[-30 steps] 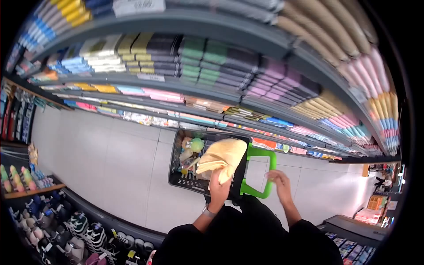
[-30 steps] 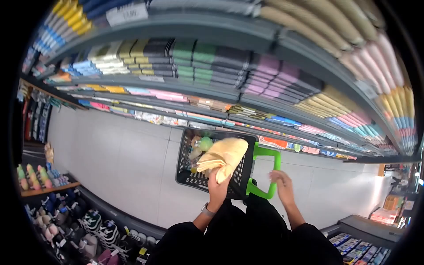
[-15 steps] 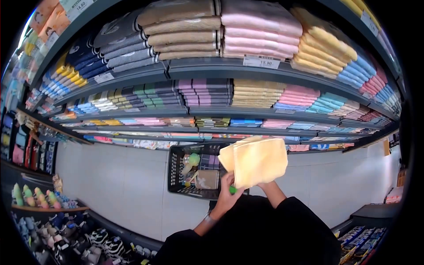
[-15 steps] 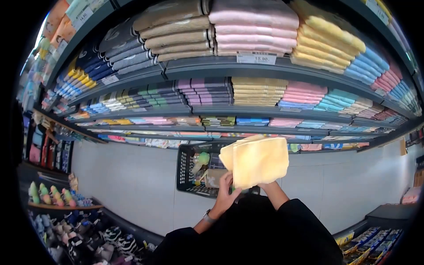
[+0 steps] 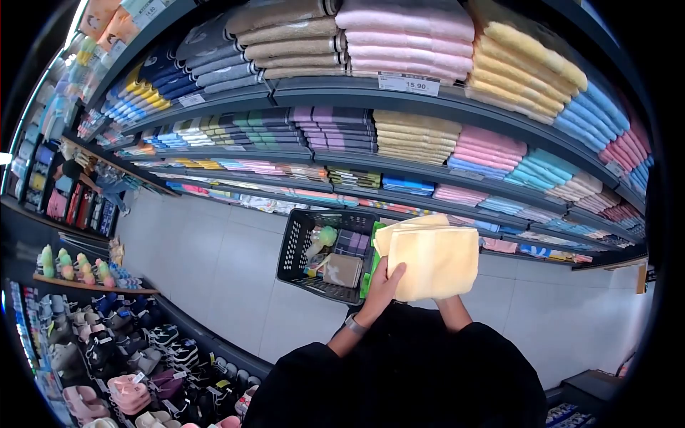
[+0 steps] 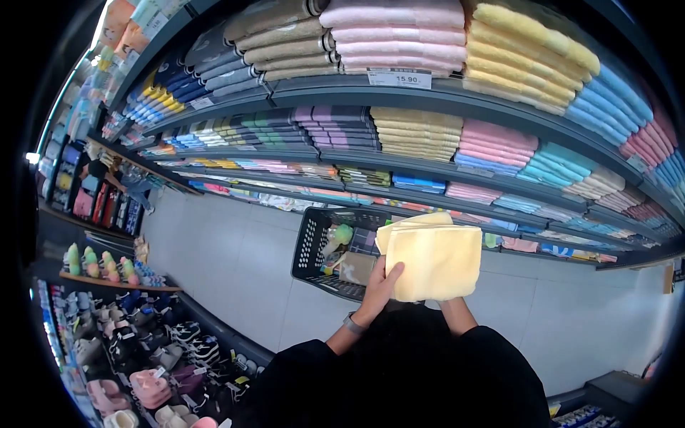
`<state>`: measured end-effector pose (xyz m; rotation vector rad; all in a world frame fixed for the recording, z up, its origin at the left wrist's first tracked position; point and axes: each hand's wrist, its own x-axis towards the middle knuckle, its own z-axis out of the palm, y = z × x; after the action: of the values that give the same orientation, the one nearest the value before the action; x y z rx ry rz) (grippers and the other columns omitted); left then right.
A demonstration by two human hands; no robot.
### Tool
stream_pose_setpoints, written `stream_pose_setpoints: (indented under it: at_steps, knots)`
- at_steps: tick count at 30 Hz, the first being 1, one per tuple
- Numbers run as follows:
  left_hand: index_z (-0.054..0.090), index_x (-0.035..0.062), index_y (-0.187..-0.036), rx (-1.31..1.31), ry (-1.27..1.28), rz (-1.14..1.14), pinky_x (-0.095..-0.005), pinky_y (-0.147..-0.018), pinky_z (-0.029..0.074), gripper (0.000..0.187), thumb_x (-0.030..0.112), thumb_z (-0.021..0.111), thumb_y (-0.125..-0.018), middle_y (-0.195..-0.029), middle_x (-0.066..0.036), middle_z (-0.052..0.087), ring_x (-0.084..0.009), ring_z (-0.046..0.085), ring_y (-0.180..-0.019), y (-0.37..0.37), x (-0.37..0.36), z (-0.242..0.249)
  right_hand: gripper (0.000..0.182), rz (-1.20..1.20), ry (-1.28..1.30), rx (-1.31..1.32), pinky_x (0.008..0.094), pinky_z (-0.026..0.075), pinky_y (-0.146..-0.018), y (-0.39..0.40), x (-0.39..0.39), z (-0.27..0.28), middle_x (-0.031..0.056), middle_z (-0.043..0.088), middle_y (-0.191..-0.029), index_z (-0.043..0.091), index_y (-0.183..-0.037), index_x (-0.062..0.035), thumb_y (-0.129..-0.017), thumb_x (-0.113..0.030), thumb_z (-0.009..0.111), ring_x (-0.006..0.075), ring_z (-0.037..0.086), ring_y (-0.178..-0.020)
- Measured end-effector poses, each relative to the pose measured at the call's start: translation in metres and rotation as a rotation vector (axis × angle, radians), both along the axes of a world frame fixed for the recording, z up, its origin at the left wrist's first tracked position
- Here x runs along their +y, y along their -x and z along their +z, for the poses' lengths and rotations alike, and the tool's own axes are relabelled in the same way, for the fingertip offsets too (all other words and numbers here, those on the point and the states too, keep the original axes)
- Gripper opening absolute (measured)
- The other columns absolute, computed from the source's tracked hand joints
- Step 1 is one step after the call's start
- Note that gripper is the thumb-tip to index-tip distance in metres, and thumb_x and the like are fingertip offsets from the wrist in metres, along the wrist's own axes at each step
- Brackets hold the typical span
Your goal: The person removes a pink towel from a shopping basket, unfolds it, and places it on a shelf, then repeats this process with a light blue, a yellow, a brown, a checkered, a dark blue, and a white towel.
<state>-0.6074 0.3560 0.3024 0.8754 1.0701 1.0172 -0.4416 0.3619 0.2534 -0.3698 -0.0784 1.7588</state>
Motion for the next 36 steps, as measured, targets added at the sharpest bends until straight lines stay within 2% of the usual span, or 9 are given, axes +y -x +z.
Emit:
stream_pose_setpoints:
  at_steps: [7,11,17,23,25,26,27,29,36]
  knots:
    - [0.045,-0.0031,-0.118,0.169,-0.366,-0.157,-0.0265,-0.084,0.043,0.032,0.009,0.055,-0.090,-0.106,-0.008,0.056,-0.0120,0.053,-0.098,0.038,-0.009,0.035,0.049,0.042,-0.004,-0.011,0.0398,0.043,-0.098,0.030,0.021,0.009,0.0114,0.048,-0.131,0.038,-0.134,-0.0053,-0.095,-0.034,0.045,0.0252,0.050,-0.117]
    - [0.036,-0.0009,-0.132,-0.244,0.041,-0.024,-0.0287,-0.094,0.041,0.046,0.009,0.054,-0.091,-0.124,-0.011,0.050,-0.0164,0.049,-0.112,0.069,0.011,0.004,0.049,0.064,-0.023,-0.017,0.0396,0.043,-0.098,0.059,0.031,0.013,0.0113,0.048,-0.131,0.038,-0.134,-0.0054,-0.095,-0.033,0.045,0.0251,0.050,-0.117]
    - [0.040,-0.0025,-0.130,-0.211,0.131,0.101,-0.0281,-0.093,0.042,0.043,0.010,0.054,-0.091,-0.124,-0.011,0.051,-0.0166,0.051,-0.111,0.110,0.021,0.006,0.048,0.048,-0.031,-0.058,0.0393,0.043,-0.098,0.090,0.030,0.019,0.0112,0.048,-0.131,0.038,-0.134,-0.0055,-0.095,-0.033,0.045,0.0248,0.050,-0.117]
    - [0.047,-0.0050,-0.123,0.029,-0.174,0.088,-0.0270,-0.088,0.044,0.039,0.004,0.057,-0.086,-0.116,-0.011,0.058,-0.0164,0.056,-0.103,0.155,0.011,0.054,0.048,0.022,-0.037,-0.091,0.0391,0.044,-0.097,0.129,0.029,0.018,0.0110,0.048,-0.131,0.038,-0.134,-0.0056,-0.095,-0.032,0.045,0.0246,0.050,-0.117]
    - [0.050,-0.0060,-0.119,0.194,-0.451,-0.143,-0.0278,-0.087,0.044,0.036,0.007,0.058,-0.087,-0.113,-0.010,0.058,-0.0169,0.057,-0.099,0.177,0.005,0.063,0.048,0.024,-0.046,-0.103,0.0390,0.044,-0.097,0.144,0.031,0.017,0.0110,0.048,-0.131,0.038,-0.134,-0.0056,-0.095,-0.032,0.045,0.0245,0.050,-0.117]
    - [0.054,-0.0059,-0.113,0.223,-0.488,-0.124,-0.0277,-0.084,0.045,0.030,0.009,0.058,-0.088,-0.109,-0.010,0.060,-0.0156,0.057,-0.094,0.181,0.011,0.067,0.048,0.022,-0.048,-0.106,0.0389,0.044,-0.097,0.150,0.031,0.017,0.0110,0.048,-0.131,0.038,-0.134,-0.0056,-0.095,-0.032,0.045,0.0245,0.050,-0.117]
    - [0.054,-0.0059,-0.113,0.215,-0.489,-0.136,-0.0277,-0.084,0.045,0.030,0.009,0.058,-0.088,-0.109,-0.010,0.060,-0.0156,0.057,-0.094,0.183,0.021,0.066,0.048,0.015,-0.054,-0.114,0.0389,0.044,-0.097,0.153,0.031,0.017,0.0109,0.048,-0.131,0.038,-0.134,-0.0056,-0.095,-0.032,0.045,0.0244,0.050,-0.117]
    - [0.048,-0.0060,-0.120,0.120,-0.165,0.070,-0.0269,-0.082,0.046,0.036,0.004,0.057,-0.087,-0.110,-0.011,0.060,-0.0146,0.057,-0.094,0.182,0.045,0.056,0.048,0.015,-0.060,-0.125,0.0388,0.044,-0.097,0.158,0.030,0.018,0.0109,0.048,-0.131,0.038,-0.134,-0.0057,-0.095,-0.032,0.045,0.0243,0.051,-0.117]
    - [0.046,-0.0046,-0.122,0.077,-0.165,0.246,-0.0281,-0.086,0.043,0.037,0.011,0.054,-0.090,-0.115,-0.012,0.055,-0.0154,0.053,-0.101,0.168,0.046,0.027,0.047,0.024,-0.102,-0.137,0.0385,0.044,-0.097,0.152,0.033,0.015,0.0107,0.048,-0.131,0.038,-0.134,-0.0058,-0.095,-0.031,0.045,0.0241,0.051,-0.117]
